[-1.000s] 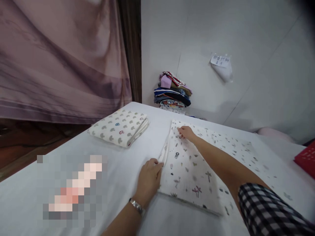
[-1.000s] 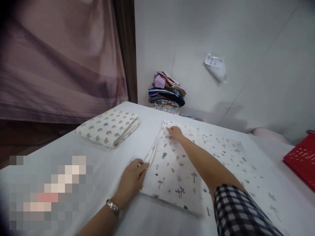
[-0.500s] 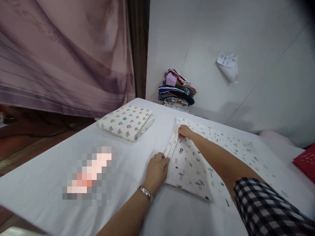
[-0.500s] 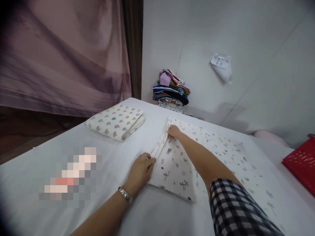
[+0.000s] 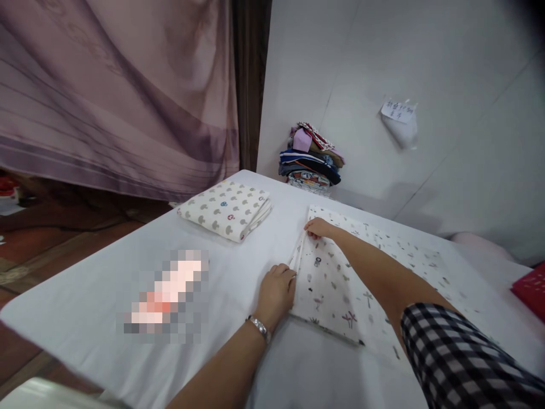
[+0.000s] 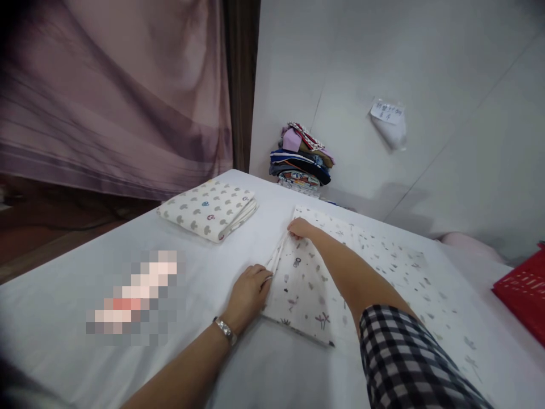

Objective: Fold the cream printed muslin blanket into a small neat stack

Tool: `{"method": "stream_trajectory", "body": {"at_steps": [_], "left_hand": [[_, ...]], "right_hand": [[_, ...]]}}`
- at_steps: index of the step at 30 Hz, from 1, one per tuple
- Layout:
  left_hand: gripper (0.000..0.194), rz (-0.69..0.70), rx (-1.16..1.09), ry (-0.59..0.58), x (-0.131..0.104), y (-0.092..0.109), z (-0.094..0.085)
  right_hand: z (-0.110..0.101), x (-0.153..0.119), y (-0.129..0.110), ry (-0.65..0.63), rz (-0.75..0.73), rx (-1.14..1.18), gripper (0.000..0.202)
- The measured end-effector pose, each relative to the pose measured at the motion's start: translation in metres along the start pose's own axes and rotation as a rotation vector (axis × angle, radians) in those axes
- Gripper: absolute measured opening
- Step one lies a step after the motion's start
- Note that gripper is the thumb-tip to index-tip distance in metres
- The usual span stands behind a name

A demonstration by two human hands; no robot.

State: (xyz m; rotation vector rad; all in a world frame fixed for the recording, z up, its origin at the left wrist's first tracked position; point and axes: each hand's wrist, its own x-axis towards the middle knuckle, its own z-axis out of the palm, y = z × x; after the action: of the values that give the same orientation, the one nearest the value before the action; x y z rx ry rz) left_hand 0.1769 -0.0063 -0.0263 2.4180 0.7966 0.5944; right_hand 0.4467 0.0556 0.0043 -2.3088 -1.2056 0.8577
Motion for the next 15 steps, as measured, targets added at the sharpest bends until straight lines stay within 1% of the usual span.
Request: {"method": "stream_trajectory", "body": {"at_steps": [3, 7, 11, 15], "left_hand": [[0.02, -0.023, -0.004, 0.009, 0.0, 0.0, 0.0], [0.026, -0.064, 0.042, 0.03, 0.001, -0.001, 0.001], [0.027, -0.064, 0.071, 0.053, 0.002, -0.002, 0.003], [0.03, -0.063, 0.103, 0.064, 0.002, -0.002, 0.004]], "right_hand": [[-0.005, 0.001, 0.002, -0.032, -0.128, -0.163, 0.013], [-0.014, 0.0, 0.007, -0.024, -0.273, -0.358, 0.013], [-0.019, -0.003, 0.006, -0.018, -0.329, -0.553, 0.014], [-0.016, 0.0, 0.0, 0.012, -0.366, -0.737, 0.017]]}}
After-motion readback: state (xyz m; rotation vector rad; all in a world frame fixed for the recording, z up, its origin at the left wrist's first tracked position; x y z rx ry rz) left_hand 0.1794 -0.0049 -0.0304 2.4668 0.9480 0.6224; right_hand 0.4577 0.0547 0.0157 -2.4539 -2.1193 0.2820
